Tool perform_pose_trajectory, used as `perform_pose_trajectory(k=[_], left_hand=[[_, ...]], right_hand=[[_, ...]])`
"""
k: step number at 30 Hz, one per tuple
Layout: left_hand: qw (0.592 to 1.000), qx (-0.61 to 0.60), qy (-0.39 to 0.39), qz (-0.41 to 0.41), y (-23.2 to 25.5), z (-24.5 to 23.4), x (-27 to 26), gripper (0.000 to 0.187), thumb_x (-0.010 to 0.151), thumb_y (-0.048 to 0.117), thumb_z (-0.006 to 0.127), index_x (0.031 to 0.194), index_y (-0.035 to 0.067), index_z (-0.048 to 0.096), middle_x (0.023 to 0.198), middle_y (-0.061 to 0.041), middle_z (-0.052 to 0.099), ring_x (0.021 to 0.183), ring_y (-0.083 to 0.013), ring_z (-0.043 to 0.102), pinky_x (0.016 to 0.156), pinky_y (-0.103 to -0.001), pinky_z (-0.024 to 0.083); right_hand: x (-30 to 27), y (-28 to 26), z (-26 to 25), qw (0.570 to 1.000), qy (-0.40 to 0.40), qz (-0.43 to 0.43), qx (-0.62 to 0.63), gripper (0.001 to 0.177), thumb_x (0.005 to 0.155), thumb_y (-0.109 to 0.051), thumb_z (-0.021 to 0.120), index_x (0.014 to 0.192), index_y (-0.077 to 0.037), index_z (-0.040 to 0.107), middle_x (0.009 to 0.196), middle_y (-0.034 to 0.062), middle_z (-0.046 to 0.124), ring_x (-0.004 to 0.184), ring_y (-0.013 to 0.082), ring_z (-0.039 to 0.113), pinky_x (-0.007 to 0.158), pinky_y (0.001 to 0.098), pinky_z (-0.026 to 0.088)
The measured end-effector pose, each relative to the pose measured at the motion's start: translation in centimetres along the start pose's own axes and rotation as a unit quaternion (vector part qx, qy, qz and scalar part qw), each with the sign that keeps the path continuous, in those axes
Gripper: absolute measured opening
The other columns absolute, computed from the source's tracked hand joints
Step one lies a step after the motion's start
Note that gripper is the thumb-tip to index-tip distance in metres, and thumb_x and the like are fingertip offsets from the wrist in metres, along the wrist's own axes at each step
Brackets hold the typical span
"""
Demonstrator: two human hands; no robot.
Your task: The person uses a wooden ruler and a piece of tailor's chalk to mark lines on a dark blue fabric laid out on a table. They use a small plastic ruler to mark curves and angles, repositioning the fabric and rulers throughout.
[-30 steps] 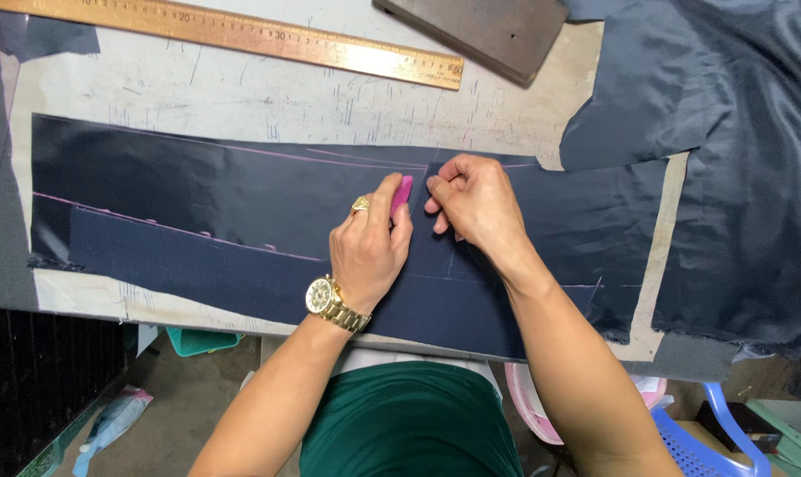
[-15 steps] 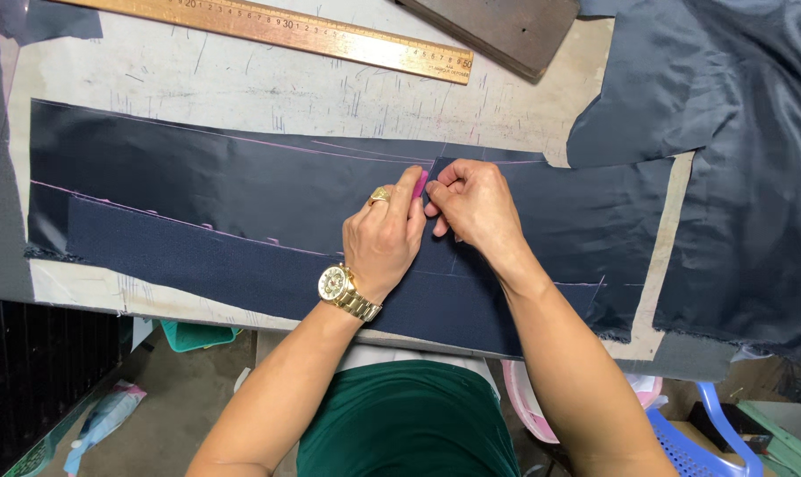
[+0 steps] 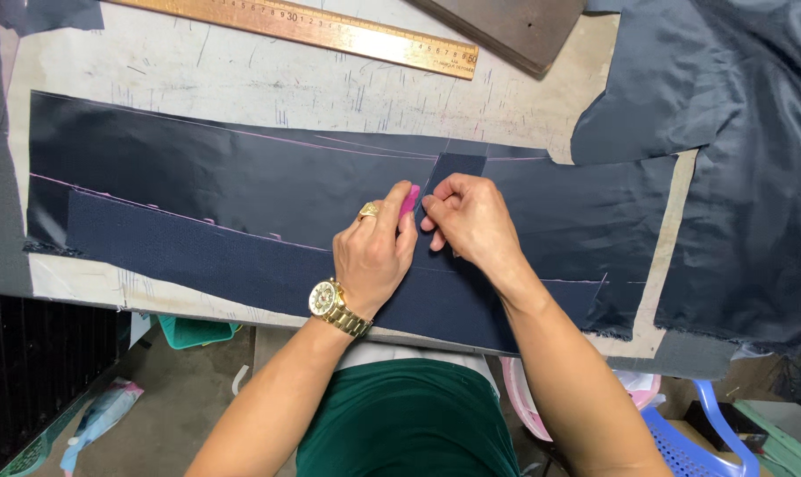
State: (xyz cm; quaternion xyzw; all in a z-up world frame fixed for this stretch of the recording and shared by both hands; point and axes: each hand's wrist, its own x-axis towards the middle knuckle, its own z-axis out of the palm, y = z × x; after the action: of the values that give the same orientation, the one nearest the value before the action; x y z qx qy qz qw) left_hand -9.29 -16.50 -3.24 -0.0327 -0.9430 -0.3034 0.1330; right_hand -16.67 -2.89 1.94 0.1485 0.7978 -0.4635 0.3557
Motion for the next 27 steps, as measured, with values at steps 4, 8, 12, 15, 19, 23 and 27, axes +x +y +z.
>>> perform_pose_trajectory(k=[4,8,12,15,19,23,27], left_hand=[[1.000,0.014,0.001,0.007,-0.3,0.4,-0.3,0.031,0.096,0.016,0.066,0.127,0.013,0.069,0.068,-0.002,0.062,0.061,-0.0190,0.065,0.050,-0.030,0.055],[1.000,0.024,-0.002,0.017,-0.3,0.6,-0.5,0.032,0.095,0.015,0.066,0.127,0.013,0.070,0.069,-0.002,0.060,0.061,-0.0191,0.063,0.048,-0.030,0.054],[1.000,0.026,-0.006,0.016,0.1,0.1,0.0,0.031,0.096,0.013,0.065,0.126,0.012,0.070,0.065,-0.003,0.058,0.058,-0.0201,0.063,0.047,-0.029,0.055],[1.000,0.021,-0.002,0.020,-0.2,-0.7,-0.2,0.030,0.097,0.016,0.064,0.125,0.014,0.071,0.069,-0.002,0.059,0.060,-0.0199,0.063,0.048,-0.030,0.054],[0.999,-0.018,-0.032,0.007,-1.0,-2.2,-1.0,0.035,0.096,0.015,0.065,0.131,0.010,0.067,0.062,-0.005,0.056,0.059,-0.0265,0.064,0.046,-0.036,0.053],[0.999,-0.010,-0.036,0.012,-1.6,-1.9,-1.4,0.031,0.098,0.020,0.065,0.128,0.013,0.069,0.058,-0.002,0.056,0.057,-0.0223,0.064,0.047,-0.032,0.054],[0.998,-0.024,-0.047,0.024,-1.4,-2.3,-1.0,0.030,0.098,0.017,0.066,0.127,0.015,0.071,0.057,-0.002,0.055,0.055,-0.0237,0.062,0.046,-0.032,0.053]], right_hand=[[0.4,0.6,0.2,1.000,-0.005,-0.009,0.007,0.013,0.091,-0.006,0.065,0.090,0.006,0.068,0.062,0.0140,0.072,0.043,0.0169,0.068,0.028,0.0232,0.050],[0.2,0.5,0.3,1.000,0.004,-0.017,-0.005,0.012,0.091,-0.004,0.063,0.089,0.006,0.068,0.061,0.0125,0.071,0.044,0.0154,0.068,0.031,0.0228,0.050],[0.7,1.3,0.6,0.999,0.017,-0.034,-0.020,0.011,0.092,-0.004,0.064,0.088,0.004,0.069,0.059,0.0096,0.071,0.044,0.0140,0.068,0.033,0.0230,0.051],[0.1,0.9,0.6,0.998,0.023,-0.035,-0.037,0.014,0.094,-0.006,0.062,0.087,0.001,0.070,0.057,0.0084,0.070,0.043,0.0142,0.068,0.035,0.0247,0.051],[-1.5,1.1,1.4,1.000,-0.004,0.015,0.010,0.014,0.093,-0.004,0.061,0.089,0.007,0.068,0.063,0.0149,0.072,0.043,0.0167,0.068,0.030,0.0224,0.049],[-1.9,0.8,2.3,0.999,-0.012,0.032,0.037,0.014,0.092,-0.005,0.062,0.088,0.007,0.067,0.063,0.0157,0.073,0.042,0.0180,0.067,0.029,0.0237,0.050],[-1.7,1.2,2.8,0.999,-0.004,0.035,0.040,0.014,0.093,-0.006,0.063,0.088,0.007,0.067,0.064,0.0159,0.073,0.042,0.0174,0.067,0.028,0.0235,0.051]])
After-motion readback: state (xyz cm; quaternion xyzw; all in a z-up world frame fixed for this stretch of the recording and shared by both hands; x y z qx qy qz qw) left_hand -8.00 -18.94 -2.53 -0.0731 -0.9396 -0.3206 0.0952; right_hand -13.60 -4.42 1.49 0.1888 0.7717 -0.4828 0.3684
